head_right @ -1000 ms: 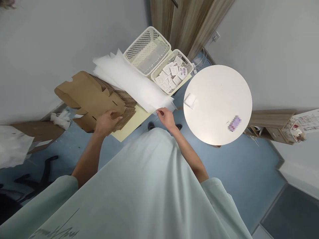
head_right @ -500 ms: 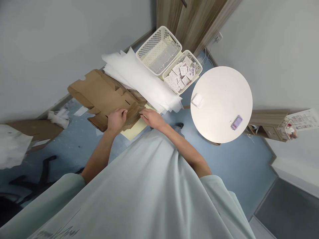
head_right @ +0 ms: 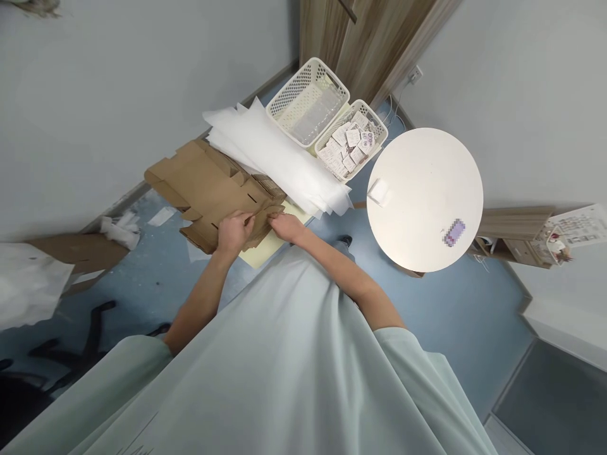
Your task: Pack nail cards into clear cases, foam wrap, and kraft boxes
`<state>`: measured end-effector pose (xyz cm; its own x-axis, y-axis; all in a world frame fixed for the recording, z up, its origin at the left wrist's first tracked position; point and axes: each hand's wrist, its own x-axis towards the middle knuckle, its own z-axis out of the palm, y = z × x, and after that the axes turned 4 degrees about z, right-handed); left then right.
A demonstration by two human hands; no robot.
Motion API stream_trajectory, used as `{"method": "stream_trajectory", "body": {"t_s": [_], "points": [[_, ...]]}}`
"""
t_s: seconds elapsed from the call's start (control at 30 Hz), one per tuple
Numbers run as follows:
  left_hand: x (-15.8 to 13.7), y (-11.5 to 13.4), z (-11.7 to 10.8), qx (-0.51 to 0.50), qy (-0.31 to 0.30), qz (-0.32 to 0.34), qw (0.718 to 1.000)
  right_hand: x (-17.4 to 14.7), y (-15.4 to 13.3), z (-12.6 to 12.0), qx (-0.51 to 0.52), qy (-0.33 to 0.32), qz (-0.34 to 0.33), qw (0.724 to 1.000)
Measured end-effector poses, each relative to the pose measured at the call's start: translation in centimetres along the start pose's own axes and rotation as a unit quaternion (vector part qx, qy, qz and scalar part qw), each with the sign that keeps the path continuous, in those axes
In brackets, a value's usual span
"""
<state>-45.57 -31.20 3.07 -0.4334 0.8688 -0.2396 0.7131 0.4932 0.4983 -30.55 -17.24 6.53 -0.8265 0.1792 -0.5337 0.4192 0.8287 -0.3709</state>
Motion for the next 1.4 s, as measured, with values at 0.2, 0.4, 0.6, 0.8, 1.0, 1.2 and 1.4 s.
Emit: {"method": "stream_trajectory", "body": {"t_s": [0.2, 0.4, 0.6, 0.8, 1.0, 1.2, 1.4], "points": [[-1.6, 0.8, -3.8, -0.048, 0.146, 0.032, 0.988, 0.3, -0.4, -0.7, 0.0, -0.02, 0.013, 1.0], [-3.4, 3.3, -11.9, -0.05, 0.351, 0.122, 0.927, -0.4, 0.2, -1.8, 0.137, 0.033, -0.002, 0.99], [-3.3, 10.6, -16.0, -0.016, 0.407, 0.252, 0.878, -7.1, 3.0, -8.0, 0.409, 0.295, -0.019, 0.863], [-0.2, 18.5, -12.0, -0.066, 0.341, 0.4, 0.848, -17.7, 8.3, -12.1, 0.507, 0.463, 0.029, 0.726], [2.7, 26.3, -4.8, -0.101, 0.126, 0.441, 0.883, -25.8, 14.5, -8.0, 0.501, 0.545, 0.158, 0.653], [5.2, 34.4, 5.4, -0.07, -0.009, 0.495, 0.866, -32.2, 22.2, -1.5, 0.517, 0.568, 0.268, 0.582], [6.7, 41.2, 17.7, -0.032, -0.109, 0.534, 0.838, -37.9, 30.8, 6.3, 0.547, 0.533, 0.356, 0.539]]}}
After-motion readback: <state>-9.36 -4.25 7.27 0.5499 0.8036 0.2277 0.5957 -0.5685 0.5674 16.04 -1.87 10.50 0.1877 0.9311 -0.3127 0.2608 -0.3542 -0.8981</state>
